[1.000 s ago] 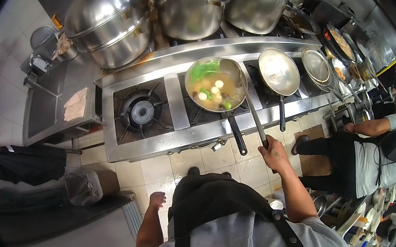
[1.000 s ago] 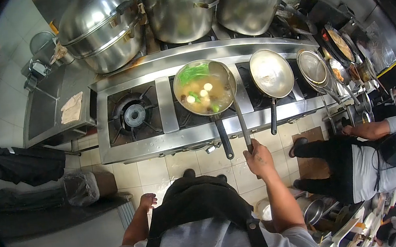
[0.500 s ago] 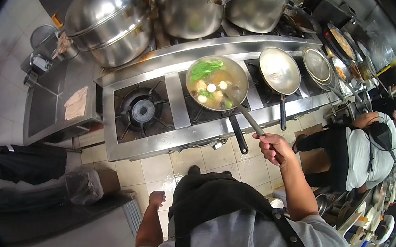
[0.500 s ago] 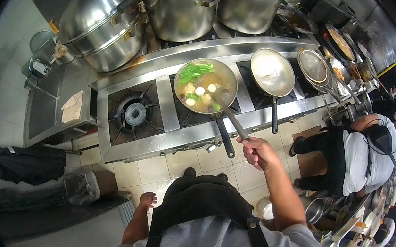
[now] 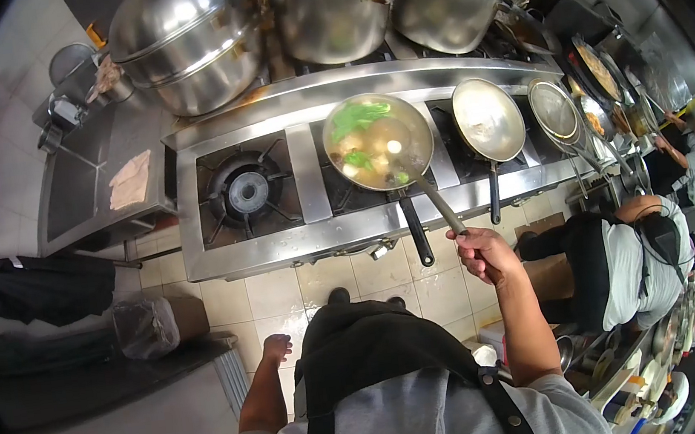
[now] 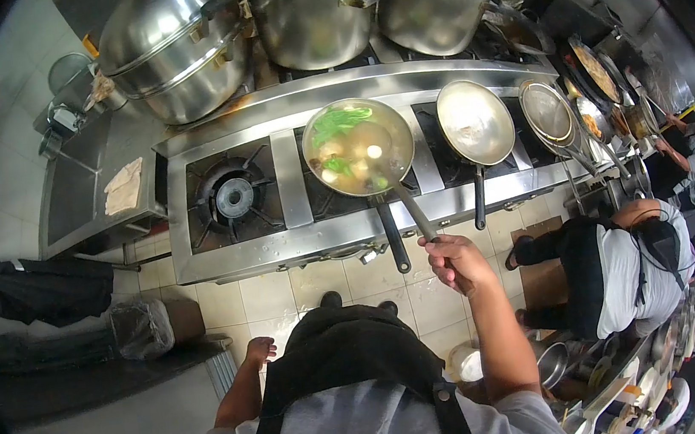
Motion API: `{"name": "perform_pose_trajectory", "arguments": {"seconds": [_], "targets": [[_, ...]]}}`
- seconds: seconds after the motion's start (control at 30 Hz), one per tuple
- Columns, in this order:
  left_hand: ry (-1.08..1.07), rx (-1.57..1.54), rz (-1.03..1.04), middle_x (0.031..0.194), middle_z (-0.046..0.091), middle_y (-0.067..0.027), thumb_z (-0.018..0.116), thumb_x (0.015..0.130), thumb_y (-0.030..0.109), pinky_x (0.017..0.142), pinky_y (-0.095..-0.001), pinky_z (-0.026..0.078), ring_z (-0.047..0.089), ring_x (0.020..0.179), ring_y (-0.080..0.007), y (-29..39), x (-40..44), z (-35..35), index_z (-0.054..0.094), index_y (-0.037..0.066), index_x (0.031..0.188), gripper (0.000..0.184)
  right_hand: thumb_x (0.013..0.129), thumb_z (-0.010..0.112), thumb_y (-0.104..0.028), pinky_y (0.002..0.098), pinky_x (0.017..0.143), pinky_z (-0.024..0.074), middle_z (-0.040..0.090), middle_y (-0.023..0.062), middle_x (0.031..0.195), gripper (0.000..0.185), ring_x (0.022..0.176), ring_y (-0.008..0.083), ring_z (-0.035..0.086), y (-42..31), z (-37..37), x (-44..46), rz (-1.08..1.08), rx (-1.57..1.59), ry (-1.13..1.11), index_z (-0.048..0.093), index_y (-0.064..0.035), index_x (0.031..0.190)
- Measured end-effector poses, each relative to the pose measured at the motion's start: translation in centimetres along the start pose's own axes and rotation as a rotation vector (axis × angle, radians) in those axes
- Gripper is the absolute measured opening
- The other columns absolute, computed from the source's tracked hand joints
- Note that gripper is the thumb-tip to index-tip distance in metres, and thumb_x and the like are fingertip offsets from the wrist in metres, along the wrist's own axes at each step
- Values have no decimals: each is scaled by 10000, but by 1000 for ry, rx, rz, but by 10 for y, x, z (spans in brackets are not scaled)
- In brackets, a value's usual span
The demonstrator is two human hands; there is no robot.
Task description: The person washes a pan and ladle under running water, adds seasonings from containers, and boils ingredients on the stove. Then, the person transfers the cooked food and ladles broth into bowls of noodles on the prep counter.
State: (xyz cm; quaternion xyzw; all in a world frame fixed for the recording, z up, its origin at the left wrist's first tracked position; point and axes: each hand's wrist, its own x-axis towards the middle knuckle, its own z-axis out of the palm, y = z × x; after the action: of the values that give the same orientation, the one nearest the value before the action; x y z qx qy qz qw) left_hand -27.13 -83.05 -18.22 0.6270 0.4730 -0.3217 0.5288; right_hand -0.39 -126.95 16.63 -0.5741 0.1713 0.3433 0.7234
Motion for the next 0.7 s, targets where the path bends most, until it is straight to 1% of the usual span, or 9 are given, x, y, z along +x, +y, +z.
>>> {"name": "perform_pose_trajectory", "arguments": {"seconds": [0.03, 0.07, 0.2, 0.3, 0.5, 0.57, 0.6, 0.67, 0.7], "targets": [[-1, 1, -1, 843, 642, -56, 593, 839, 273, 563, -396, 466, 604, 679, -193, 0, 0, 0, 601, 95, 1062, 285, 910, 540, -90, 198, 285, 271, 454, -4, 588, 246, 351, 53, 373, -3, -1, -2, 23, 76, -36, 522, 41, 1117], [2, -2, 12, 836, 642, -57, 595, 840, 272, 552, -390, 467, 605, 671, -192, 0, 0, 0, 600, 88, 1066, 292, 926, 523, -114, 195, 265, 279, 449, -3, 590, 264, 347, 46, 371, -4, -3, -2, 32, 84, -52, 503, 44, 1136], [-6, -25, 28, 821, 644, -63, 599, 844, 272, 515, -367, 465, 605, 653, -193, -2, 5, -2, 598, 66, 1076, 309, 926, 523, -114, 189, 264, 290, 447, -4, 594, 260, 350, 42, 378, -7, 1, -11, 25, 109, -48, 504, 43, 1133], [-9, -27, 26, 817, 643, -68, 599, 845, 269, 495, -357, 460, 605, 648, -191, -2, 3, -3, 595, 56, 1081, 318, 911, 529, -86, 205, 288, 278, 446, -7, 599, 260, 363, 53, 370, -9, 2, -18, 23, 154, -37, 498, 41, 1136], [-23, 14, 25, 827, 638, -64, 597, 841, 264, 522, -367, 460, 598, 660, -190, 1, 5, -2, 590, 57, 1073, 311, 921, 528, -95, 198, 294, 301, 459, -3, 607, 256, 372, 51, 388, -9, -12, -26, 45, 298, -128, 506, 21, 1149], [-23, 17, 24, 828, 636, -62, 596, 841, 264, 532, -370, 459, 596, 663, -189, 3, 5, -1, 587, 61, 1075, 310, 928, 521, -100, 194, 296, 315, 468, -5, 611, 258, 376, 52, 402, -7, -16, -27, 79, 397, -199, 510, 15, 1159], [-21, 18, 21, 830, 635, -61, 594, 842, 263, 541, -374, 458, 594, 665, -189, 4, 6, -2, 585, 64, 1077, 308, 928, 521, -100, 194, 296, 315, 468, -5, 611, 258, 376, 52, 402, -6, -16, -26, 77, 399, -197, 510, 15, 1159], [-31, 15, 14, 828, 635, -60, 597, 841, 263, 545, -376, 456, 593, 664, -187, 6, 9, -2, 583, 69, 1082, 309, 937, 505, -107, 196, 300, 334, 475, -9, 615, 270, 382, 56, 422, -3, -18, -26, 108, 552, -305, 512, 17, 1176], [-41, 9, 3, 826, 634, -59, 599, 841, 263, 548, -378, 455, 592, 662, -186, 7, 9, -2, 581, 74, 1086, 310, 937, 505, -107, 196, 300, 334, 475, -9, 615, 270, 382, 56, 422, -2, -18, -26, 106, 555, -304, 512, 17, 1176]]}}
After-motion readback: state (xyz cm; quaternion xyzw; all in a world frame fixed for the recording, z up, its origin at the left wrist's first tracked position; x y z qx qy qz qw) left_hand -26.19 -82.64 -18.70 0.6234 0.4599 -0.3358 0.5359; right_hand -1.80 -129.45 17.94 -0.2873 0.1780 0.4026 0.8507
